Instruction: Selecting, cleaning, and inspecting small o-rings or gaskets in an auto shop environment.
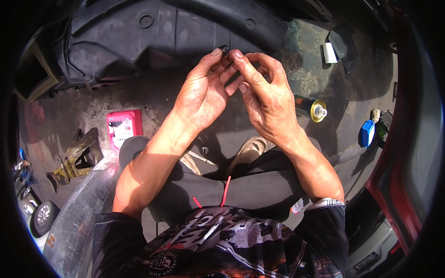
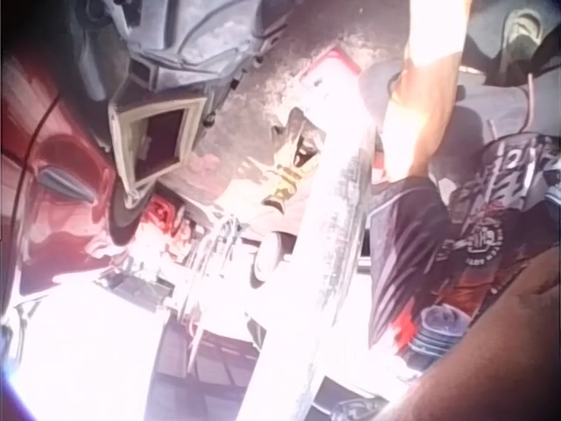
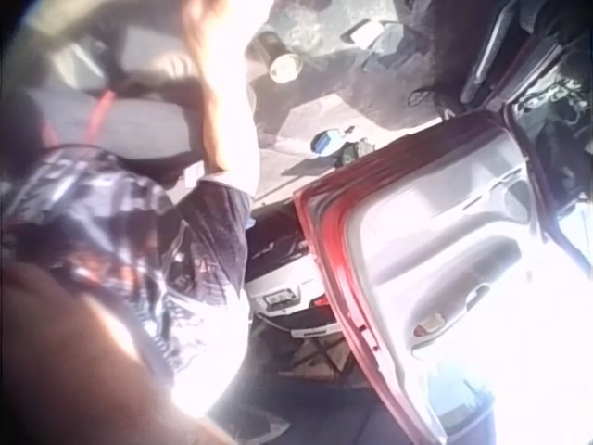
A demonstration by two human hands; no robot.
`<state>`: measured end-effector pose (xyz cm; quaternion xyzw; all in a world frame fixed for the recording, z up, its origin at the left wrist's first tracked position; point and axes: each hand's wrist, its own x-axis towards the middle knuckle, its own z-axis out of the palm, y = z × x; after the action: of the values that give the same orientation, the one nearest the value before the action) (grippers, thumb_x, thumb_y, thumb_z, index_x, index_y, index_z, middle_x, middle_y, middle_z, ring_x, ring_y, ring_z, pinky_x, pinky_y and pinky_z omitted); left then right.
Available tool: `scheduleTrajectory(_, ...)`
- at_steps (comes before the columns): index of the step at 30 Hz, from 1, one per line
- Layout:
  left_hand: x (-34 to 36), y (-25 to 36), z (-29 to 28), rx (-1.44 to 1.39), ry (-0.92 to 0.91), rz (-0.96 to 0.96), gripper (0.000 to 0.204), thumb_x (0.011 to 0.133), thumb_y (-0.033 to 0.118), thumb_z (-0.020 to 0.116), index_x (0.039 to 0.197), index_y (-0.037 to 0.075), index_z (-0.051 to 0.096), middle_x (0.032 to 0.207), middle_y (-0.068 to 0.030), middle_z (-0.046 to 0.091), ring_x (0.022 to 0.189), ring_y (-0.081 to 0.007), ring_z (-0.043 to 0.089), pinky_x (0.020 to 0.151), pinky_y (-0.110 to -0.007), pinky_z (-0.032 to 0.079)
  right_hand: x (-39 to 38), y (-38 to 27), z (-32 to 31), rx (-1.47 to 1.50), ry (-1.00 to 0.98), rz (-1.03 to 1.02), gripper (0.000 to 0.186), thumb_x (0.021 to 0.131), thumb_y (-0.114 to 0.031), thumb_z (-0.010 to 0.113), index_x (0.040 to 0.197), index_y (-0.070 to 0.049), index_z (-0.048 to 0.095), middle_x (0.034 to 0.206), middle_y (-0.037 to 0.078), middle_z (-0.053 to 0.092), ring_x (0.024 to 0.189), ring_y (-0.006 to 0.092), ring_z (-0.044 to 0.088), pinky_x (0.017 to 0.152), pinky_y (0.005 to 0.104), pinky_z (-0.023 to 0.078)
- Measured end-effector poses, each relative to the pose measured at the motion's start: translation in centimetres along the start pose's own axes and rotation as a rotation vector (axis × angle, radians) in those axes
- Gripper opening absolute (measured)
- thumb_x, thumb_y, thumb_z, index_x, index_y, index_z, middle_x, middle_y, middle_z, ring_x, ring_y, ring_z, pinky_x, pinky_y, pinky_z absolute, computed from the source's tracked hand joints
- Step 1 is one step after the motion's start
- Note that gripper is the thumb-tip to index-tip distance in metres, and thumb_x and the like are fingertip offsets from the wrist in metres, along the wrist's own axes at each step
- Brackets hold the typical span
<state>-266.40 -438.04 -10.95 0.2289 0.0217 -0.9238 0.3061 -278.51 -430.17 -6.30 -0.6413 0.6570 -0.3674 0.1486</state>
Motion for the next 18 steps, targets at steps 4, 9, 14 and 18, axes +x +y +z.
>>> scheduleTrajectory(4,-0.3,0.0,-0.8,0.079,-0.078,-0.028,0.017,0.096,0.022,0.056,0.104,0.008,0.063,0.11,-0.004,0.063,0.108,-0.0184,0.057,0.092,-0.037,0.046,0.2,-0.6,0.5,-0.132,-0.148,0.037,0.064,0.077,0.007,0.061,0.134,-0.02,0.054,0.123,0.012,0.051,0.098,0.026,0.056,0.083,0.035,0.051)
scheduleTrajectory(9,0.0,-0.1,-0.5,0.193,-0.057,0.032,0.02,0.098,0.019,0.052,0.107,0.005,0.062,0.109,-0.0036,0.062,0.109,-0.0154,0.056,0.095,-0.035,0.045,0.0,0.3,-0.2,-0.003,-0.151,0.085,0.066,0.076,0.008,0.058,0.136,-0.019,0.051,0.126,0.014,0.049,0.099,0.0261,0.056,0.084,0.0353,0.05)
scheduleTrajectory(14,0.1,0.0,-0.2,0.504,-0.123,0.104,0.022,0.097,0.019,0.053,0.111,0.004,0.062,0.11,-0.0024,0.062,0.107,-0.0105,0.056,0.095,-0.03,0.044,0.6,0.7,-0.8,0.112,-0.165,0.148,0.068,0.077,0.01,0.057,0.139,-0.016,0.048,0.129,0.016,0.046,0.111,0.028,0.055,0.082,0.0321,0.051)
scheduleTrajectory(18,0.0,0.0,0.1,0.565,-0.152,0.123,0.024,0.096,0.019,0.054,0.115,0.004,0.061,0.11,-0.0015,0.062,0.105,-0.0091,0.055,0.094,-0.03,0.044,0.6,1.2,-1.2,0.199,-0.21,0.203,0.07,0.078,0.01,0.056,0.141,-0.017,0.045,0.133,0.015,0.044,0.119,0.0275,0.05,0.072,0.0272,0.052)
